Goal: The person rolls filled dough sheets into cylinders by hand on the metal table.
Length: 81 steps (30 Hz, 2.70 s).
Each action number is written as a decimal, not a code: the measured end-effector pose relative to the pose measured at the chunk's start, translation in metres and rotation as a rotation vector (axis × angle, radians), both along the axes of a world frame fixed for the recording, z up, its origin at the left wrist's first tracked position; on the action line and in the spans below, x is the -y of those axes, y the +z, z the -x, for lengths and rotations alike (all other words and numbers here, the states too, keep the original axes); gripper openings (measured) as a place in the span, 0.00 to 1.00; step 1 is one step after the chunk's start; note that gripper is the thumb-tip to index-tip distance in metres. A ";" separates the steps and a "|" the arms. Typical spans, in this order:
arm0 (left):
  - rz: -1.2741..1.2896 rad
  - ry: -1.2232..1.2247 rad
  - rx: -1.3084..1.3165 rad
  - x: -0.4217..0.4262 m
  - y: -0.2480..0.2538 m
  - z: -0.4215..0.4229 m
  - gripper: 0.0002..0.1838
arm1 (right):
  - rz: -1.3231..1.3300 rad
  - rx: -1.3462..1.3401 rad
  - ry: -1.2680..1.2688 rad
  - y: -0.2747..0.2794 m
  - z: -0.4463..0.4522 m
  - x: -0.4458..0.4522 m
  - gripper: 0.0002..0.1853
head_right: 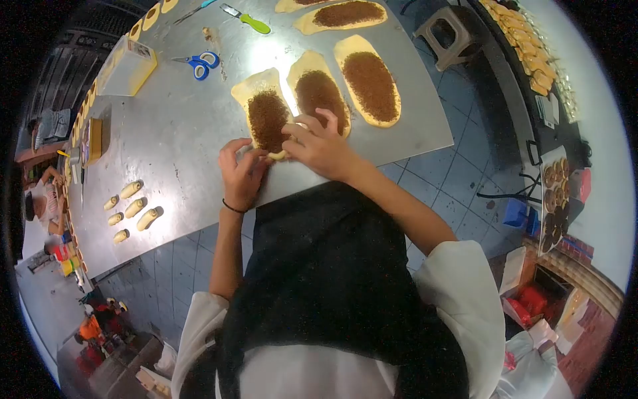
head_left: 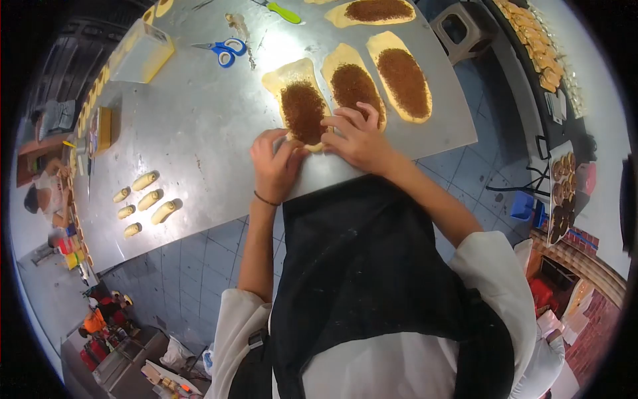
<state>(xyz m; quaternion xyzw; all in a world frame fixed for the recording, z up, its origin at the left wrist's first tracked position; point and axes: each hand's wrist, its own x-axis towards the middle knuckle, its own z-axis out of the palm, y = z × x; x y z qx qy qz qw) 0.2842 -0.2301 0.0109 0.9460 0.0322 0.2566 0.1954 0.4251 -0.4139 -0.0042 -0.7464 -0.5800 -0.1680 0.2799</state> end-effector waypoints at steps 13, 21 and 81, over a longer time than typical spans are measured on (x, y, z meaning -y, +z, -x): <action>0.043 0.055 -0.006 0.007 -0.001 0.002 0.13 | -0.010 -0.020 -0.046 0.002 0.006 -0.003 0.09; 0.020 0.001 0.019 0.005 -0.001 0.014 0.11 | -0.005 0.010 0.009 0.010 0.004 0.009 0.09; 0.193 0.082 0.025 0.006 -0.007 -0.002 0.10 | -0.084 -0.461 -0.119 0.011 0.007 -0.012 0.07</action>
